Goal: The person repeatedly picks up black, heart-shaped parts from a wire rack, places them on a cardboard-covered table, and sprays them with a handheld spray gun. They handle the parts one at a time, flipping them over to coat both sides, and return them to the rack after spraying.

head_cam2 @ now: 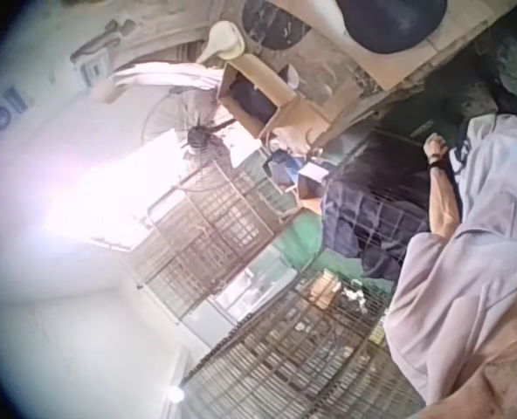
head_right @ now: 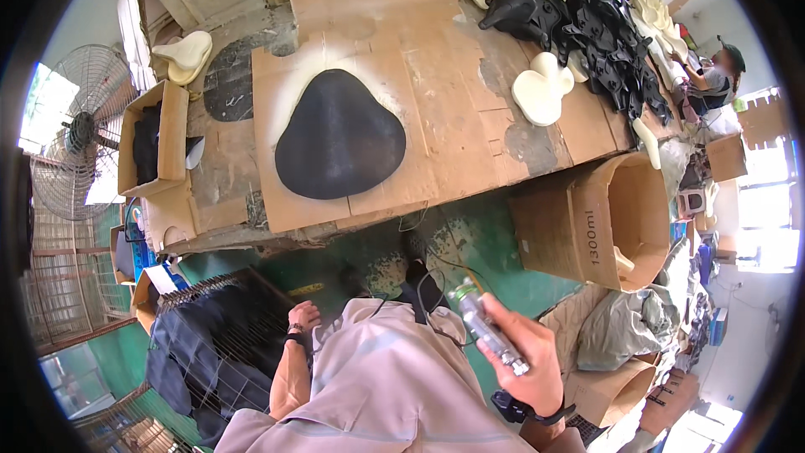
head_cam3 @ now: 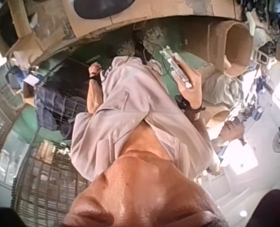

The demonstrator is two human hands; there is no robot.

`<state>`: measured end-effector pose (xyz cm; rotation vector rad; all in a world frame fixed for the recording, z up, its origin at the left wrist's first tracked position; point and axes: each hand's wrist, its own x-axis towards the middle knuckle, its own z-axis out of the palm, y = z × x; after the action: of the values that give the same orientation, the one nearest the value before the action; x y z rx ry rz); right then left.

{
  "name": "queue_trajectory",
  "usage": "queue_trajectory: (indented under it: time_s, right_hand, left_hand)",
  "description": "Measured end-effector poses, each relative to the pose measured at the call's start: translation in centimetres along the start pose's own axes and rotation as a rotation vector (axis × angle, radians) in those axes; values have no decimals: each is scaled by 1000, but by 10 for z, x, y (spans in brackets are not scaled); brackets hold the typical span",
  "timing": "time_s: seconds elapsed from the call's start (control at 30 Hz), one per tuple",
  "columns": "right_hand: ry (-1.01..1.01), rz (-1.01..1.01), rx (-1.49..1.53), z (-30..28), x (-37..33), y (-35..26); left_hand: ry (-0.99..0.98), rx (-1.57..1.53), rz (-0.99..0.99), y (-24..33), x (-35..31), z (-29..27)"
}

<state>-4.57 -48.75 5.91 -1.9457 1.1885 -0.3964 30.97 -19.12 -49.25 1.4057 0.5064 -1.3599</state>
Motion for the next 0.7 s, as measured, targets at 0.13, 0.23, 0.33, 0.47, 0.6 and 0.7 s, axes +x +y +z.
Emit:
queue_trajectory:
  time_s: [0.13, 0.23, 0.33, 0.47, 0.6, 0.7]
  right_hand:
    - [-183, -67, 150, 15, 9, -12]
    - [-124, -124, 119, 22, 23, -17]
    - [48, -145, 96, 24, 31, -23]
    - [165, -96, 21, 16, 25, -19]
    - [158, -65, 5, 8, 12, -9]
    - [150, -53, 11, 10, 5, -10]
  left_hand:
    - [-22, 43, -34, 9, 0, -6]
    - [62, 73, -65, 15, -5, 3]
    - [98, 101, -26, 18, -14, 11]
    - [129, 133, 28, 17, -19, 19]
    - [-25, 11, -58, 18, -15, -1]
    - [119, 174, -48, 19, -21, 20]
